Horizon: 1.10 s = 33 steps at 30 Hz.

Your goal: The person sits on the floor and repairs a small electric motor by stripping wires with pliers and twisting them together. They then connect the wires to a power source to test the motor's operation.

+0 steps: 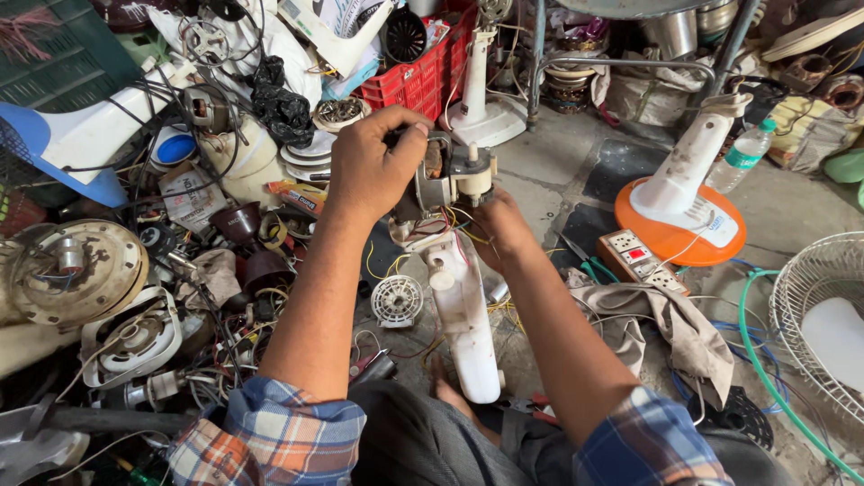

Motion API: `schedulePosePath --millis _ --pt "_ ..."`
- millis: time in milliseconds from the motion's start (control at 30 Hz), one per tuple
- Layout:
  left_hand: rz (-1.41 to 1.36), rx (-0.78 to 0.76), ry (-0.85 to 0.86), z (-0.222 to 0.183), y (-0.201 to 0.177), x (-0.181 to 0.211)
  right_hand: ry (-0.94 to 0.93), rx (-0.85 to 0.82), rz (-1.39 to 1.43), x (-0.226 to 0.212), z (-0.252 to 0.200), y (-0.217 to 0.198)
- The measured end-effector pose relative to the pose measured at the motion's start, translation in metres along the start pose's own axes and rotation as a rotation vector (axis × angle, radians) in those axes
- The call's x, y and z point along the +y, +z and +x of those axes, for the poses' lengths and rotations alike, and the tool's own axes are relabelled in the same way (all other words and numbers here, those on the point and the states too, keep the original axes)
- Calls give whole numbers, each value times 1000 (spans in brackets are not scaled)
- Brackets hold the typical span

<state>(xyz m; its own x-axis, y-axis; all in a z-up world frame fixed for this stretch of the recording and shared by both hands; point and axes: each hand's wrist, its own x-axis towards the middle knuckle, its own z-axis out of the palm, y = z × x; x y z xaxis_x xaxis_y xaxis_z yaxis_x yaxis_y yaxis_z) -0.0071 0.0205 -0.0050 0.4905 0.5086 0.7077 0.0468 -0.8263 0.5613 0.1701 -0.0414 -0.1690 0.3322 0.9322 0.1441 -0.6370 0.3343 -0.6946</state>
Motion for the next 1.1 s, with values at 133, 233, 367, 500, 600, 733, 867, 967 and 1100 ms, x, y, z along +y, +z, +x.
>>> schedulePosePath --millis 133,233,367,500,600,733,867,967,1100 --pt "135 44 -227 3 -2 -6 -203 10 -33 20 -16 0" --pt "281 70 -243 -2 1 -7 -297 110 -184 29 -35 19" --pt "296 118 -234 -9 -1 -7 -289 135 -187 29 -46 38" --pt "369 118 -245 -16 -4 2 -284 194 -55 35 -46 42" --pt "350 87 -232 -17 -8 11 -294 201 14 37 -44 40" --pt "442 50 -197 -16 -11 25 -277 256 -16 39 -39 36" --pt "579 -5 -251 -14 -7 41 -286 221 41 39 -32 30" --pt "667 -6 -212 -14 -3 53 -248 227 -10 36 -33 27" --pt "782 -39 -242 -13 0 74 -182 173 2 31 -37 25"
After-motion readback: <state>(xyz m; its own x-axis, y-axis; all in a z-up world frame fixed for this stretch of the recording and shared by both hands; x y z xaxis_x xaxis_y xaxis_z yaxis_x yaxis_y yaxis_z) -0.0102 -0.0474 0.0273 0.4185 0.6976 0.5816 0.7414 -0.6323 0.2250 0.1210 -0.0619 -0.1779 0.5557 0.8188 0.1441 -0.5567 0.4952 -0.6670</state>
